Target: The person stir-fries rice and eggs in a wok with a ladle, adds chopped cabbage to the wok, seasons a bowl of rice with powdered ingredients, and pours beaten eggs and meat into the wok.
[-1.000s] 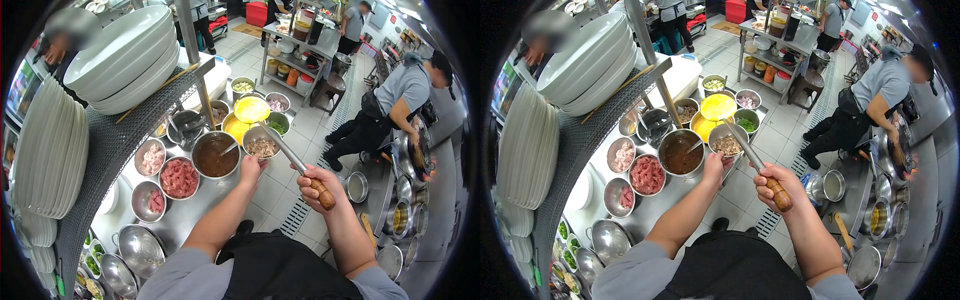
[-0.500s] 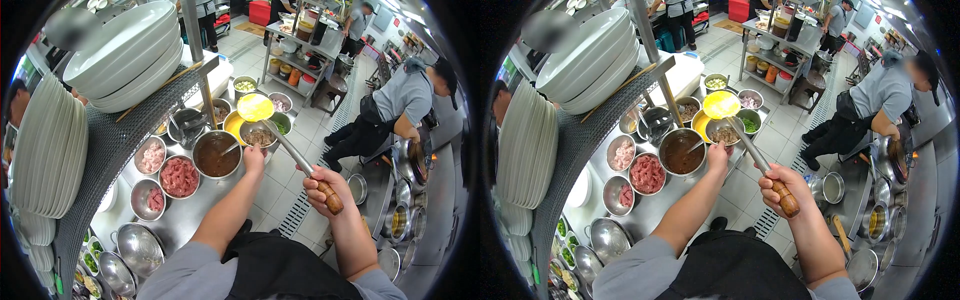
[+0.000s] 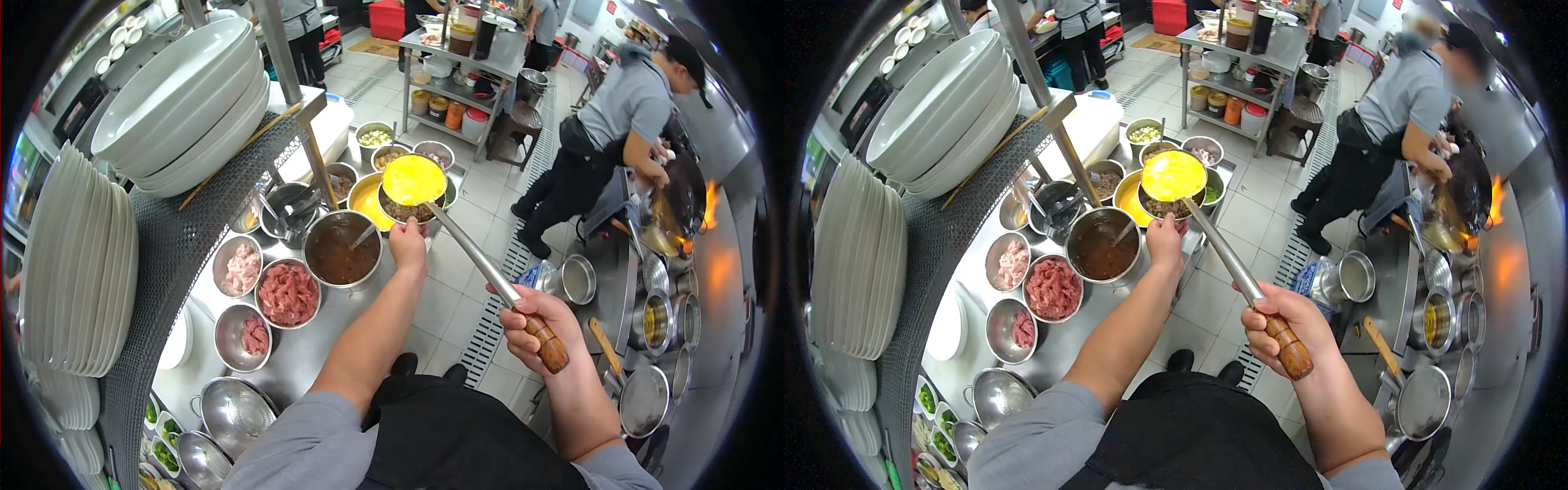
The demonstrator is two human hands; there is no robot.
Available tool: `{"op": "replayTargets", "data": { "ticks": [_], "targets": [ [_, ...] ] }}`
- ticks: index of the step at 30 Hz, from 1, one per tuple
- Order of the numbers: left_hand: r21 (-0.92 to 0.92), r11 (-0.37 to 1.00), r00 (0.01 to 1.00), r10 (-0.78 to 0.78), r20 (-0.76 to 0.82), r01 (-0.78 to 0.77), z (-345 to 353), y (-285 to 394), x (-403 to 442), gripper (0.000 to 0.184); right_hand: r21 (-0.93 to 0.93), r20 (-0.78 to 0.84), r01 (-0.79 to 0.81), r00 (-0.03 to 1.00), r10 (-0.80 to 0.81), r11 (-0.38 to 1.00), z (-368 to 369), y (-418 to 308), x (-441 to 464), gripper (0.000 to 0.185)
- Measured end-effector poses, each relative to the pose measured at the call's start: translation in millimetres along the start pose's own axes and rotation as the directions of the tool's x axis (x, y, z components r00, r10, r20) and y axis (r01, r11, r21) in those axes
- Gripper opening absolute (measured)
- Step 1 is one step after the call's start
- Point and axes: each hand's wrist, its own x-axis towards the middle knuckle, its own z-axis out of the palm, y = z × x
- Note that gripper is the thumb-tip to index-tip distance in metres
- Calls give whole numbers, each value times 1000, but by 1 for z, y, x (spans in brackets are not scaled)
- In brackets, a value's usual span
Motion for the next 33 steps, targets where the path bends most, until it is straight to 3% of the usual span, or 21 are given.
{"op": "replayTargets", "data": {
  "ticks": [13,19,27,33],
  "targets": [
    [204,974,962,-149,231,102,-26,-15,-137,16,86,-10,149,989,-149,985,-36,97,-131,33],
    [152,982,923,-161,351,114,-56,-48,-230,18,99,-107,223,971,-213,970,-54,167,-214,30],
    [280,931,826,-344,446,236,-114,-67,-360,14,128,-225,333,927,-299,934,-62,286,-319,31],
    [353,909,721,-396,569,221,-162,-80,-436,13,189,-326,483,852,-410,855,-54,391,-375,30]
  ]
}}
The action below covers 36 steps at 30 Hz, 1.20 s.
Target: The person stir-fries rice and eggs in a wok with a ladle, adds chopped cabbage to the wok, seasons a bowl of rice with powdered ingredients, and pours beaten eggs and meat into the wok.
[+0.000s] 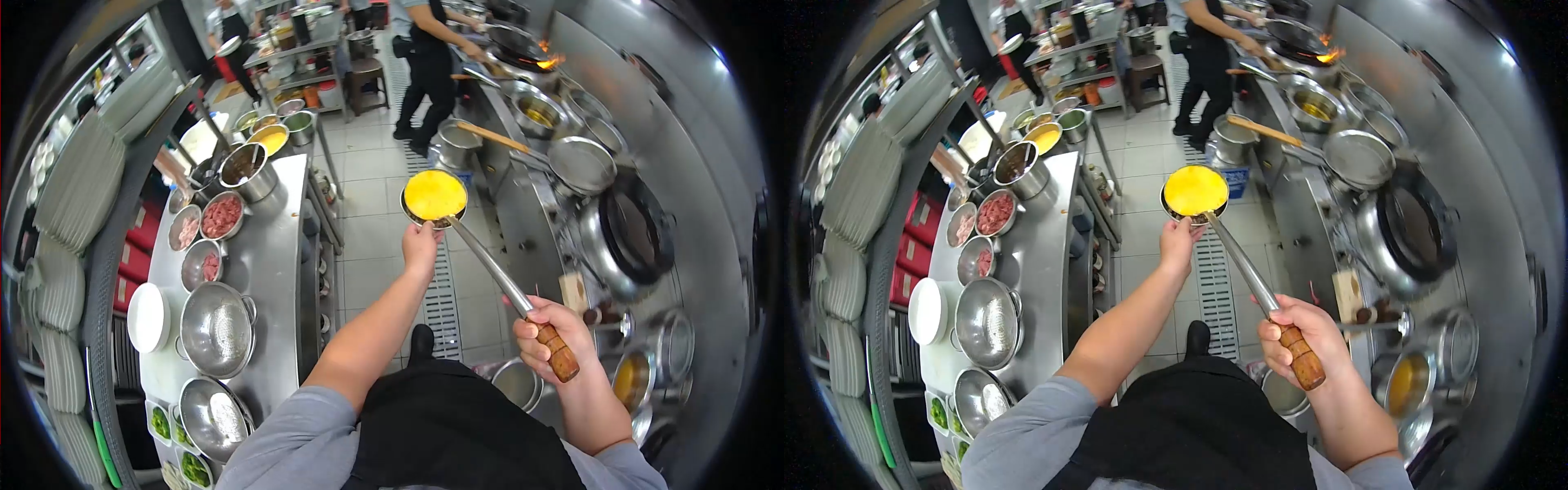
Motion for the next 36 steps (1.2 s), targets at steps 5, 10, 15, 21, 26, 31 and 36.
{"op": "replayTargets", "data": {
  "ticks": [5,10,15,21,26,31,36],
  "targets": [
    [123,992,991,-44,130,28,11,-21,-77,13,103,-13,123,992,-122,987,-24,56,-75,31],
    [165,984,965,-112,238,73,28,-45,-158,12,166,-76,227,973,-217,960,-43,101,-156,31],
    [216,971,928,-172,331,103,53,-70,-238,15,238,-105,310,950,-293,920,-72,142,-240,30],
    [291,951,870,-229,436,105,100,-109,-350,14,269,-179,433,900,-397,861,-108,182,-356,28],
    [319,938,802,-293,521,135,149,-154,-463,11,234,-270,506,854,-444,830,-145,211,-464,21],
    [346,911,703,-398,590,225,205,-213,-586,12,230,-427,618,759,-492,752,-179,241,-569,12],
    [374,882,541,-472,696,287,267,-274,-695,11,177,-519,736,634,-573,654,-208,263,-654,20]
  ]
}}
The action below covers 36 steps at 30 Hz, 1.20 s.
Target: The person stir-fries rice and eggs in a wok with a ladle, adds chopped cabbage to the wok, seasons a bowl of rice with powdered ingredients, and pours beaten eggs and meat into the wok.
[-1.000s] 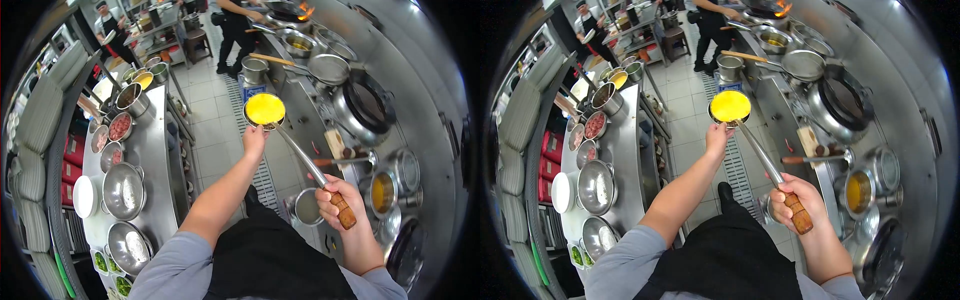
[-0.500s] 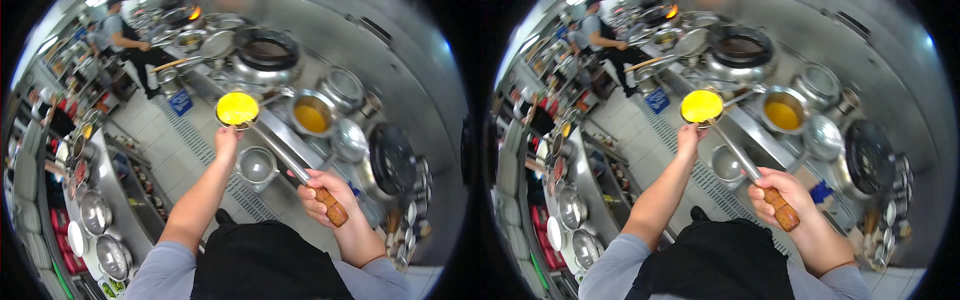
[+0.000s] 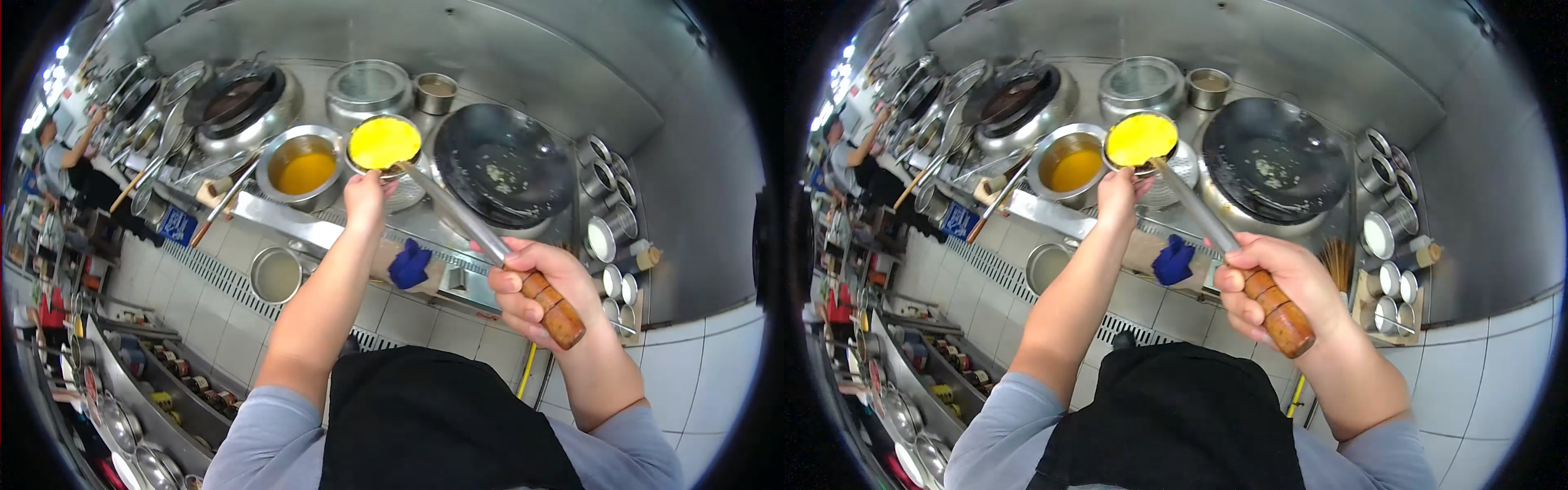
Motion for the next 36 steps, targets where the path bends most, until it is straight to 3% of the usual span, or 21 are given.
{"op": "replayTargets", "data": {
  "ticks": [7,12,17,18,19,21,24,25,28,30,32,34,36],
  "targets": [
    [317,946,982,-116,146,65,115,-60,35,28,55,-137,219,968,-210,974,-52,-53,-27,24],
    [449,893,980,-106,167,20,120,-70,55,31,-92,-350,311,879,-323,946,-99,-78,-16,18],
    [440,898,963,-114,245,-6,105,-56,70,28,-218,-446,257,832,-331,941,-170,-80,17,15],
    [443,896,965,-106,239,-11,100,-54,72,28,-337,-521,224,765,-379,915,-178,-77,20,14],
    [356,934,973,-92,213,10,95,-53,73,27,-451,-579,174,690,-435,875,-186,-76,24,13],
    [238,969,980,-110,166,68,78,-47,73,29,-628,-563,51,659,-499,777,-208,-71,23,11],
    [293,948,989,-140,48,120,44,-51,86,24,-816,-457,-50,665,-591,575,-231,-70,12,23],
    [283,952,991,-131,32,116,27,-62,92,24,-903,-355,-53,650,-672,425,-252,-69,12,32],
    [338,925,985,-158,-75,174,-11,-93,119,23,-933,-298,-50,660,-689,355,-264,-77,18,35],
    [414,883,962,-128,-242,221,-29,-115,127,20,-936,-319,-130,705,-633,326,-251,-83,20,42],
    [480,834,941,-126,-314,272,-38,-128,127,19,-925,-380,-286,682,-625,250,-244,-80,25,48],
    [528,781,912,-125,-391,334,-50,-129,122,20,-927,-374,-287,742,-556,240,-260,-75,17,53],
    [675,647,928,-152,-341,354,-62,-128,114,21,-977,-70,-187,743,-666,-105,-305,-68,3,56]
  ]
}}
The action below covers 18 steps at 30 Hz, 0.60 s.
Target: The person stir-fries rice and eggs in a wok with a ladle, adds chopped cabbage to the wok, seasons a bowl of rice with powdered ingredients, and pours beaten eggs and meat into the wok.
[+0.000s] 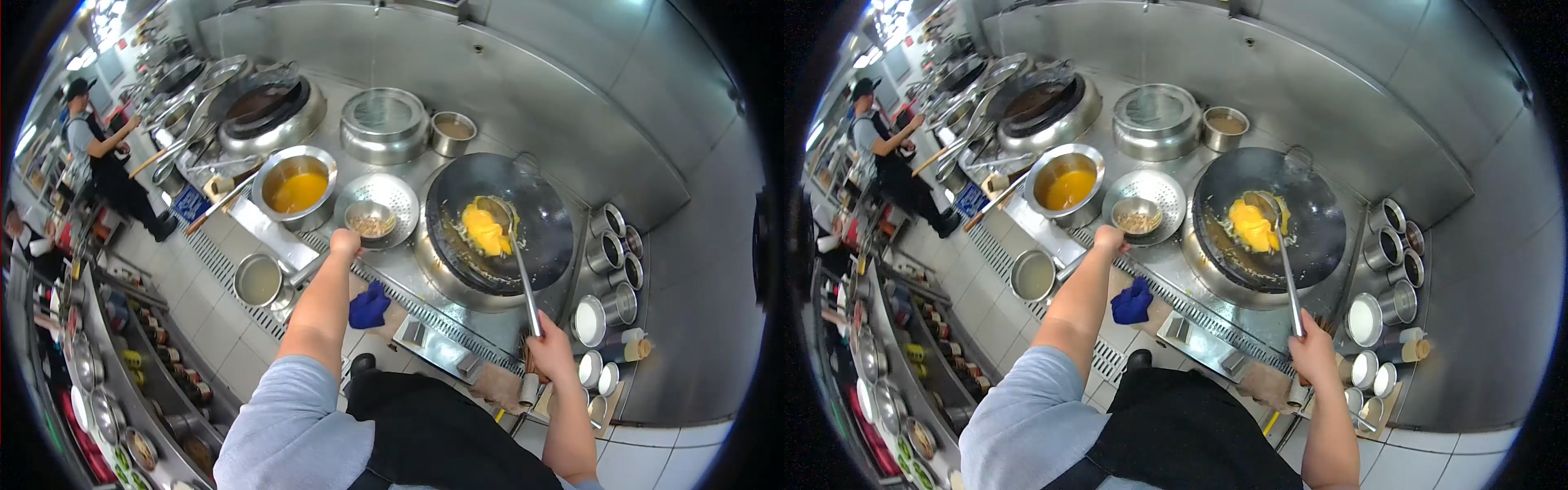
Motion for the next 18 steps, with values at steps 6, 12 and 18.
{"op": "replayTargets", "data": {
  "ticks": [6,12,18],
  "targets": [
    [-181,981,985,99,142,-72,-46,-21,-80,16,-160,-7,-26,1000,25,987,-16,18,6,60],
    [-155,956,953,272,137,-250,-73,-59,-160,14,-35,34,-176,984,178,984,26,-27,14,57],
    [-25,999,969,52,242,-48,-126,-160,-193,25,-210,8,-149,988,154,966,-7,-38,-33,53]
  ]
}}
